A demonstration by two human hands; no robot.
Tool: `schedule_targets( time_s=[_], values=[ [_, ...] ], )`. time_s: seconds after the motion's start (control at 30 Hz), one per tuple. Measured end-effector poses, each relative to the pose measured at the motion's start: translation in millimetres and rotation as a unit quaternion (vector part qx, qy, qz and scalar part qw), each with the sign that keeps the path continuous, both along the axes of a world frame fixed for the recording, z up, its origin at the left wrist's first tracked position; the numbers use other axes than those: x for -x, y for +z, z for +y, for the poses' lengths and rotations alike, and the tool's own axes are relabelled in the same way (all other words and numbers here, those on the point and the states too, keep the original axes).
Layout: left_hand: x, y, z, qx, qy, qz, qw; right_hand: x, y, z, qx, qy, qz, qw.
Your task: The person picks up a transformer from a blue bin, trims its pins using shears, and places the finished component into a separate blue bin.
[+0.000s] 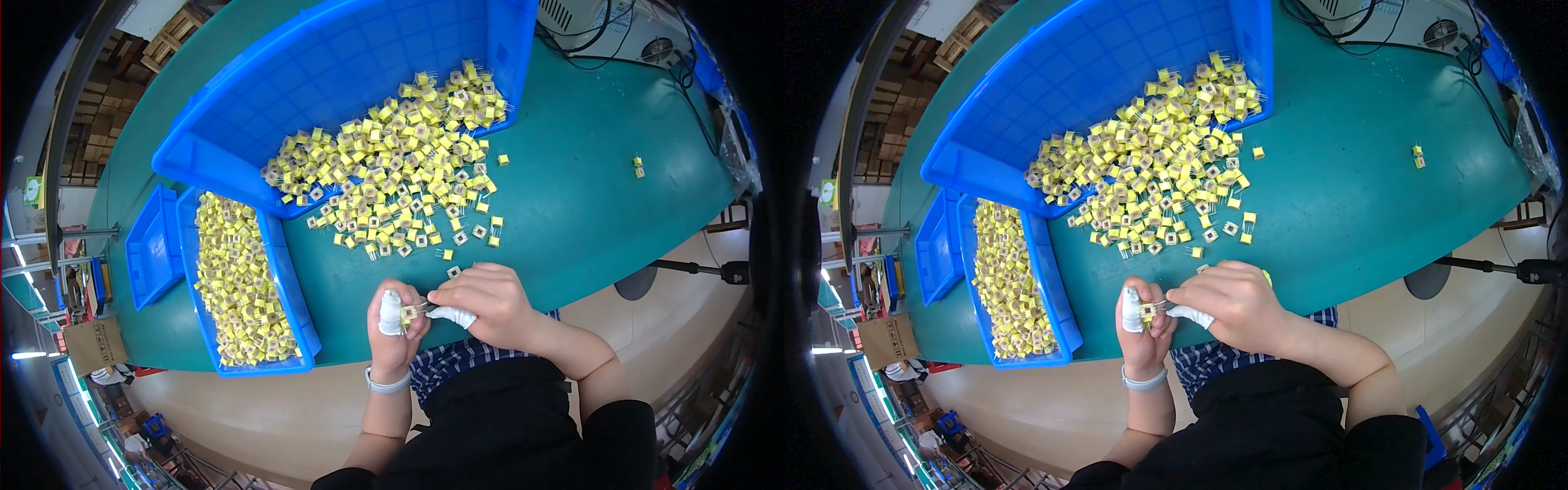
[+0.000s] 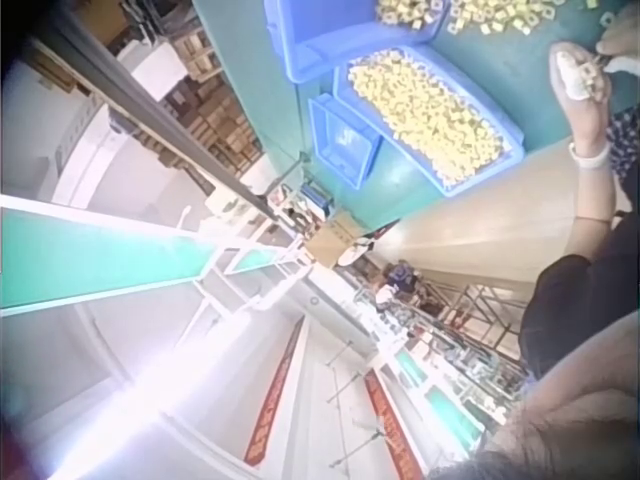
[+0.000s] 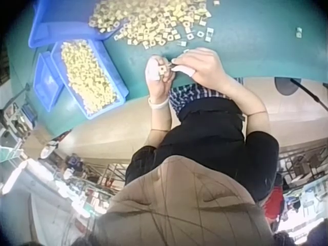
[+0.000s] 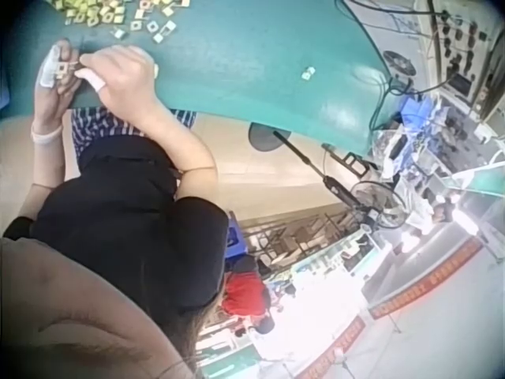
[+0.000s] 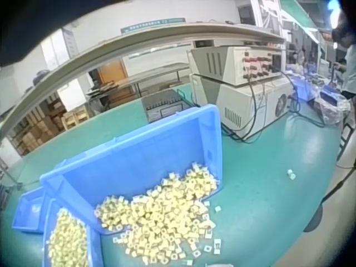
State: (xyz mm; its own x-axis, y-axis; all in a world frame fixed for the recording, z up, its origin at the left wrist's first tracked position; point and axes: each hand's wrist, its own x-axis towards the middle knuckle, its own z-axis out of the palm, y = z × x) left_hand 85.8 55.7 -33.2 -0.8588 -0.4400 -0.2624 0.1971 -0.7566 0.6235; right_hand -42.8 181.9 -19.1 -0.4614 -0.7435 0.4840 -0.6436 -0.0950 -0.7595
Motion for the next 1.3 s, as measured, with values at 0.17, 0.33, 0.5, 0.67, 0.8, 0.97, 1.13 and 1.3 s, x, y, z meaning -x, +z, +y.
schedule_targets(
  time_s=[0.17, 0.33, 0.5, 0.67, 0.8, 0.97, 1.13, 1.3],
  values=[
    [0.4, 0.4, 0.8, 0.023, -0.01, -0.016, 1.0, -0.3, -1.1, 0.5, -0.004, 0.005, 0.008, 1.0],
    [-0.6, -5.7, -2.1, -0.001, -0.011, 0.014, 1.0, -0.6, 3.3, 0.0, -0.006, -0.032, 0.002, 0.999],
    [-3.3, -7.0, -7.0, -0.032, -0.002, 0.026, 0.999, 6.1, 5.5, -5.6, -0.109, -0.133, 0.053, 0.984],
    [-5.0, -12.9, -9.8, -0.054, -0.016, 0.114, 0.992, 5.1, 1.5, -11.3, -0.206, -0.174, 0.083, 0.959],
    [-8.8, -18.3, -14.6, -0.112, -0.035, 0.156, 0.981, 8.2, 6.2, -12.5, -0.231, -0.138, 0.069, 0.961],
    [-8.4, -18.5, -13.7, -0.109, -0.021, 0.152, 0.982, 12.9, 11.8, -17.6, -0.284, -0.103, 0.074, 0.95],
    [-9.4, -19.5, -13.4, -0.099, -0.017, 0.145, 0.984, 19.4, 19.1, -22.8, -0.313, -0.07, 0.099, 0.942],
    [-7.9, -17.1, -10.2, -0.081, -0.012, 0.125, 0.989, 23.5, 21.9, -23.3, -0.346, -0.046, 0.111, 0.931]
  ],
)
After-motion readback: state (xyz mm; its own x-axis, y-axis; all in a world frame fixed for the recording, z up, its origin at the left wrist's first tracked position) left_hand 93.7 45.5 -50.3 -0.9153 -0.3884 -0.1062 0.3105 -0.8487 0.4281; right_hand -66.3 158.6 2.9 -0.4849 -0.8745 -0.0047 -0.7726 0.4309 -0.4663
